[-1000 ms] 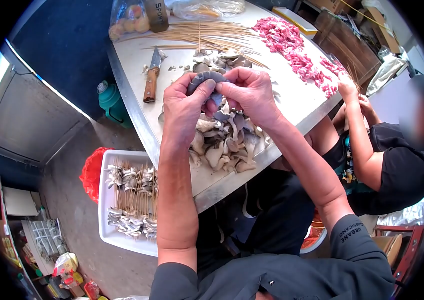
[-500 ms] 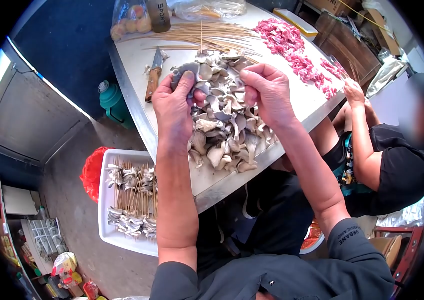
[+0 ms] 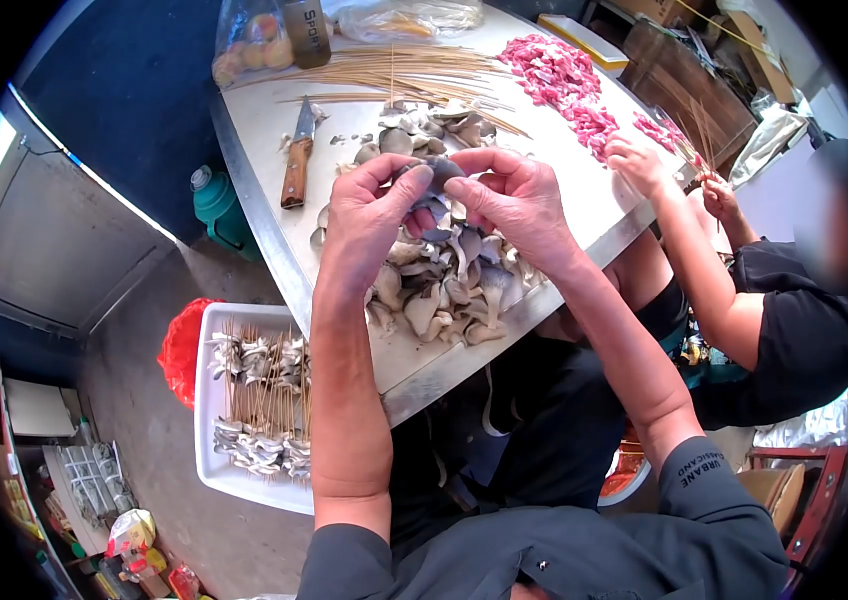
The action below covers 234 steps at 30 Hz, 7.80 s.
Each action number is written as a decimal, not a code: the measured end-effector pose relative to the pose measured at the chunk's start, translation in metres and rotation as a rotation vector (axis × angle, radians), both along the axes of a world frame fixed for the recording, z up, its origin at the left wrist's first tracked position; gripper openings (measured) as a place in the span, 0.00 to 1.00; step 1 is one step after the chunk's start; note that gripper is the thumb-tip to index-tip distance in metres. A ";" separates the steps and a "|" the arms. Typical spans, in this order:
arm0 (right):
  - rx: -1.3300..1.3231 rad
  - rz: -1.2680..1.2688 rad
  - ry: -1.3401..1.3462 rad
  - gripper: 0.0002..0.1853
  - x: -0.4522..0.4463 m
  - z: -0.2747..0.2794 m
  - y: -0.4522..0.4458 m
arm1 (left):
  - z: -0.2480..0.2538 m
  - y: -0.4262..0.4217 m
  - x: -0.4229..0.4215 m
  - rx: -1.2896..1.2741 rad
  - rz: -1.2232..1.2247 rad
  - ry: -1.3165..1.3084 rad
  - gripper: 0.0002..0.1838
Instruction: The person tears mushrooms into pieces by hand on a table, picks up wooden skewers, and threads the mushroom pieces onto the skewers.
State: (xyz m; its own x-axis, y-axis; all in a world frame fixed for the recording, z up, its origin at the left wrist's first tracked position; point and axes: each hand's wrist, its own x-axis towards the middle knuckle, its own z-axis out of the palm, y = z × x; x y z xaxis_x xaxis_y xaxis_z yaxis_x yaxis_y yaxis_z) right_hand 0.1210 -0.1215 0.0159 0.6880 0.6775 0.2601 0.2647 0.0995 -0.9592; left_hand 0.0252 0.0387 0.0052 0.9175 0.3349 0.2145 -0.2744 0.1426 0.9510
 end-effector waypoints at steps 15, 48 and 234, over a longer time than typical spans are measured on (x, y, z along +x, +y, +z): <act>0.144 -0.041 0.176 0.04 -0.007 -0.003 0.011 | 0.002 -0.007 -0.002 -0.100 0.011 0.027 0.08; 0.010 -0.076 -0.035 0.08 -0.017 -0.013 0.007 | -0.002 -0.002 -0.001 0.010 -0.032 -0.005 0.13; -0.158 -0.212 -0.451 0.08 0.103 0.002 0.031 | -0.005 0.006 0.004 0.145 0.479 -0.072 0.13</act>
